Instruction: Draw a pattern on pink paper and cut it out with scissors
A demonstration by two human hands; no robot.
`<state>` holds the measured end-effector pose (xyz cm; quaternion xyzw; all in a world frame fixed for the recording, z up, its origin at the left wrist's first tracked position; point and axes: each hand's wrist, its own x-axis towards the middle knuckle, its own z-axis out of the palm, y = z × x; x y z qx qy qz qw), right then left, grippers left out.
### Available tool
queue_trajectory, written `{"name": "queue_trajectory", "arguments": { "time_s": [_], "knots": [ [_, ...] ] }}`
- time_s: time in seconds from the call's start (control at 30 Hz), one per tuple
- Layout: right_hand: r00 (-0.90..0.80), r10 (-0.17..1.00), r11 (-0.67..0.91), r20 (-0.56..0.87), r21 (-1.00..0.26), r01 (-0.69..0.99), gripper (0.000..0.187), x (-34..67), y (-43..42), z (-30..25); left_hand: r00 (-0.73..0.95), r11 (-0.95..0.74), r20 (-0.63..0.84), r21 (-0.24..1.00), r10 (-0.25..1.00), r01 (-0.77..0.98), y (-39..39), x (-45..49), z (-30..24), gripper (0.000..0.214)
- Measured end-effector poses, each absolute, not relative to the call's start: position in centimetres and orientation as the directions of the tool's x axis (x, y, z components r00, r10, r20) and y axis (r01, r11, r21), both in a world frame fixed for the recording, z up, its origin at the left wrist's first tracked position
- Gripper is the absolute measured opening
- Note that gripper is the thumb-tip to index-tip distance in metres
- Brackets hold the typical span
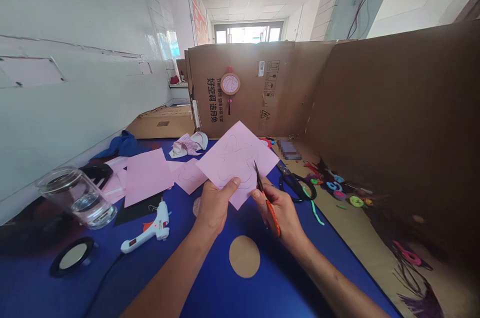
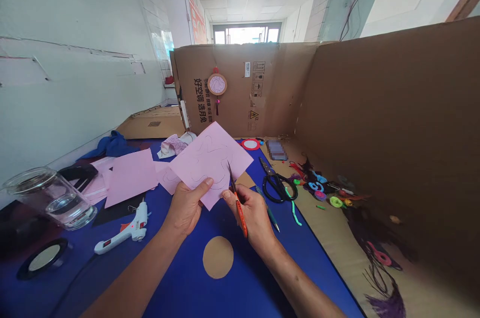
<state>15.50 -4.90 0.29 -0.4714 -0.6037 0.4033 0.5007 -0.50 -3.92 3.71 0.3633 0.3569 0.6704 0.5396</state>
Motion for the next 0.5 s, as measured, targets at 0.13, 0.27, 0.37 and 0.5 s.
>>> {"name": "queue_trajectory", "arguments": {
  "time_s": [0.13,0.27,0.37,0.5],
  "knots": [
    [-0.063,0.975,0.22,0.212,-0.964,0.151,0.058,15.6,-4.9,0.5,-0.139,-0.157,0.102,0.86,0.985,-0.485,-3.9,-0.7,4.3,0.06],
    [-0.076,0.968,0.249,0.24,-0.954,0.165,0.059,15.6,-4.8,0.6,-0.127,-0.158,0.106,0.833,0.986,-0.53,-3.8,-1.3,5.2,0.062],
    [-0.103,0.968,0.241,0.227,-0.958,0.157,0.059,15.6,-4.7,0.5,-0.145,-0.167,0.104,0.822,0.984,-0.544,-3.6,-1.8,5.5,0.066],
    [-0.125,0.972,0.219,0.2,-0.963,0.156,0.06,15.6,-4.8,0.6,-0.167,-0.176,0.099,0.816,0.981,-0.55,-3.4,-2.2,5.5,0.074]
  ]
}}
